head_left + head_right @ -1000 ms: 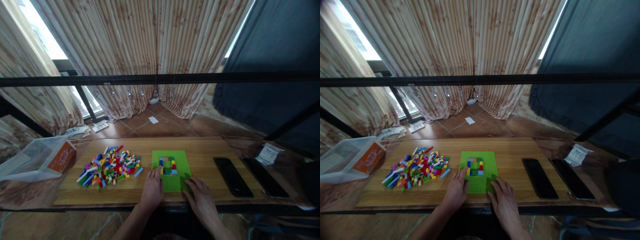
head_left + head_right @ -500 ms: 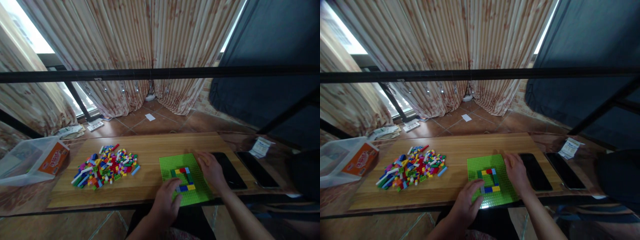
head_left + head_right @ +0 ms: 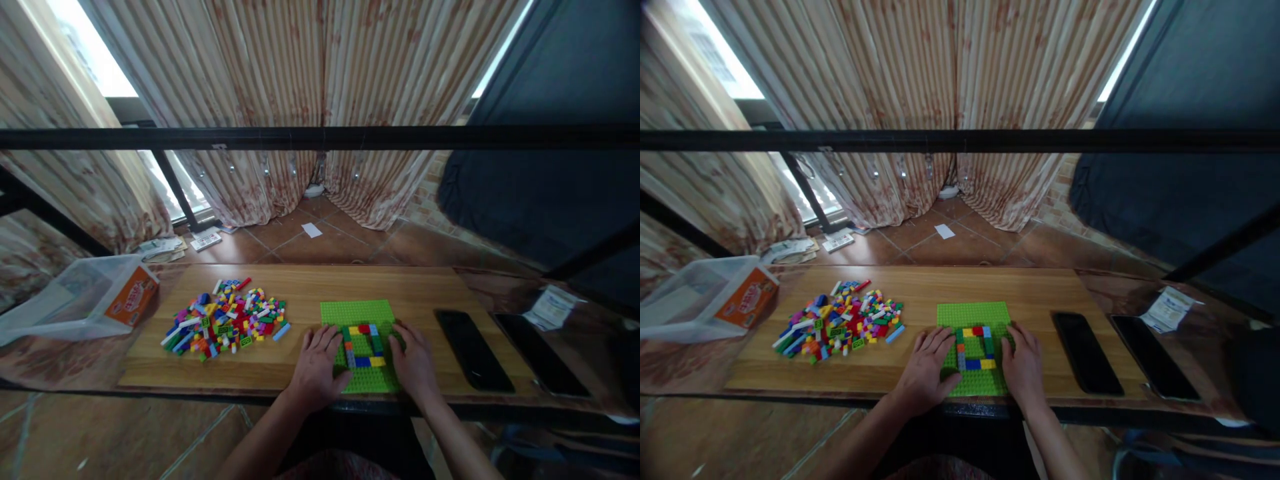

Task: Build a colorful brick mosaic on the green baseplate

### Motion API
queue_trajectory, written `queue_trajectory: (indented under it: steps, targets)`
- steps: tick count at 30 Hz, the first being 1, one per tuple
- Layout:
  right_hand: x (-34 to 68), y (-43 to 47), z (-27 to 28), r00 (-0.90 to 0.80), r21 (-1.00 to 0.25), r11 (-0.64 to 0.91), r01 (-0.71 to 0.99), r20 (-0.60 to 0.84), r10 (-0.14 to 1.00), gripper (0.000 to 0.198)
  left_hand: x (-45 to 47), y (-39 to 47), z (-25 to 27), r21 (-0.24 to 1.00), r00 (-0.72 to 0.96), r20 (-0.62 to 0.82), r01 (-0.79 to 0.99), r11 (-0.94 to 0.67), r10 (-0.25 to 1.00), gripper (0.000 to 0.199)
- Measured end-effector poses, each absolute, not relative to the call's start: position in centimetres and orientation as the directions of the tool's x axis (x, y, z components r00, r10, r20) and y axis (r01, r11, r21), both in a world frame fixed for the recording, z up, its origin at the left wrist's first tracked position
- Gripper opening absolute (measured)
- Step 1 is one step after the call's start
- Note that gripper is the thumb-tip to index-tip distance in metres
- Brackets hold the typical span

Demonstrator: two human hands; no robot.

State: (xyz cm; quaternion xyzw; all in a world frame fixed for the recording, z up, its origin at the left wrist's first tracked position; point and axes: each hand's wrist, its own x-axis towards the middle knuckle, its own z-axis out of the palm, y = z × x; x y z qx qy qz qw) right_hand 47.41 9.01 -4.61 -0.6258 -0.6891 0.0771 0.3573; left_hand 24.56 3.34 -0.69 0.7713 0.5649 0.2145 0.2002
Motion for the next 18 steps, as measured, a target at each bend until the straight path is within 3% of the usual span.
queue_trajectory:
  steps: [3,10,18]
  targets:
    - [46.3,9.4,-3.5,-0.013,-0.592,0.259,0.763,0.387,0.922,0.038,23.8,3.9,-0.8,0.561,0.264,0.113,0.779,-0.281,0.958,0.064]
    - [43.7,12.2,-1.6,-0.377,-0.591,0.425,0.686,0.210,0.902,0.028,23.4,4.4,-1.2,0.582,0.254,0.145,0.759,-0.290,0.956,0.060]
    - [43.9,14.3,-2.2,-0.440,-0.605,0.443,0.662,0.165,0.883,0.027,23.5,5.3,-1.5,0.584,0.243,0.167,0.756,-0.295,0.956,0.060]
